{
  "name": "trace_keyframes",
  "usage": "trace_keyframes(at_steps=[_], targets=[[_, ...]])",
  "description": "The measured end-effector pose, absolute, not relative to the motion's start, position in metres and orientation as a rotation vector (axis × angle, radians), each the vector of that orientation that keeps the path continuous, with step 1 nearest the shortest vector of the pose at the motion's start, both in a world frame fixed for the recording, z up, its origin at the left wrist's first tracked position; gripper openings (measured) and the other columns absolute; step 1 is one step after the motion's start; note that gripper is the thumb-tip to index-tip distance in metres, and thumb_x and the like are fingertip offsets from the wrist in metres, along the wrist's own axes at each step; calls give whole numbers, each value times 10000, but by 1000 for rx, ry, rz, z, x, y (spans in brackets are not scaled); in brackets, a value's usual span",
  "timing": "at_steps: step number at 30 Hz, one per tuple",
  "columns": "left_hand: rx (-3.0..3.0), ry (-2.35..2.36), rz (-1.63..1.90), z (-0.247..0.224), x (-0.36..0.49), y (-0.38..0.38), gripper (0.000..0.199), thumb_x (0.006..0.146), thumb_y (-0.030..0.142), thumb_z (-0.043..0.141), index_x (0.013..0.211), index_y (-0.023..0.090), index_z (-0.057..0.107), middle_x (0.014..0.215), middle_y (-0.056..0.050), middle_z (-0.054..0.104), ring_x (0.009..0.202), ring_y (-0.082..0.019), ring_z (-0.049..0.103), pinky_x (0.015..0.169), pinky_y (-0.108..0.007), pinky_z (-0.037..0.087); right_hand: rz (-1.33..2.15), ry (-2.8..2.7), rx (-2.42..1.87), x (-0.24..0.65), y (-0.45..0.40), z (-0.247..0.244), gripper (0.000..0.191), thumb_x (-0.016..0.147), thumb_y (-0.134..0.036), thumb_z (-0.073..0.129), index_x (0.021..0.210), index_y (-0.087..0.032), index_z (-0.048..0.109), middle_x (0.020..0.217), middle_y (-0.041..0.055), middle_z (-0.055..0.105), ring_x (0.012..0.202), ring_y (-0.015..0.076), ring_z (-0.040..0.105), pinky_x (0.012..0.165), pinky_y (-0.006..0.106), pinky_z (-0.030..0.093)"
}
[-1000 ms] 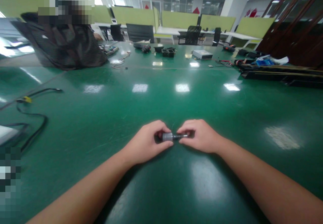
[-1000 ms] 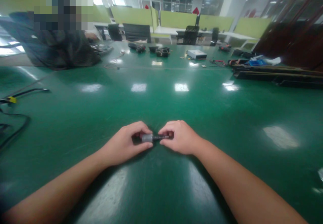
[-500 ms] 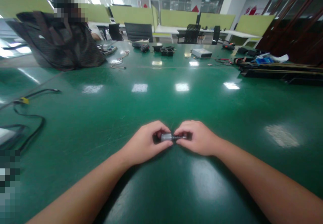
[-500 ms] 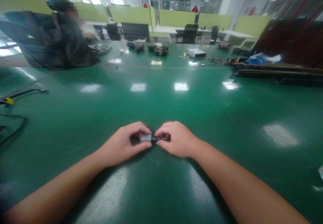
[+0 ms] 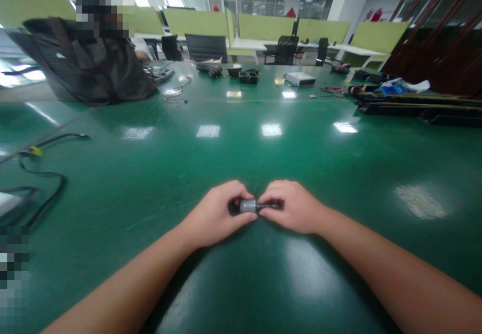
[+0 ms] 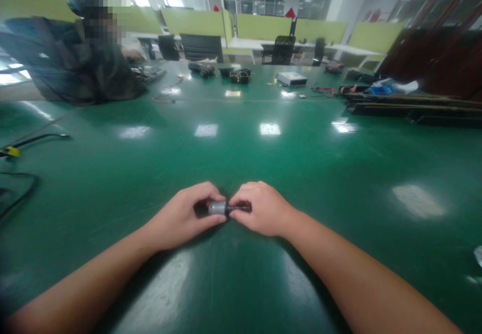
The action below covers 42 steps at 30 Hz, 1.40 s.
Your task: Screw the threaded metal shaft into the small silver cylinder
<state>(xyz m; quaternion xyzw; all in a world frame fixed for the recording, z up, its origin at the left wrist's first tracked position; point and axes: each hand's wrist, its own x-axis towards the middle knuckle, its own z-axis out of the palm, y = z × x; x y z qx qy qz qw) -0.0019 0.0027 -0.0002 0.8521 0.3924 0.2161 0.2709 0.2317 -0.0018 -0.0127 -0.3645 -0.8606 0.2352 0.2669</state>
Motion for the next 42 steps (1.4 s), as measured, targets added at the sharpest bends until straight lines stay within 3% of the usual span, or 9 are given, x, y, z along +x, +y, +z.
trace_keyframes(at_steps=[42], targets=[[2292,1052,579,2,-2,2,189,828,329,736,933,199,648,904,-27,663,815,-187,620,724,-288,480,661,-2359,-1009,246,2,-6,60,700,-128,697,738,-168,675,676,-17,621,610,111,552,621,235,399]])
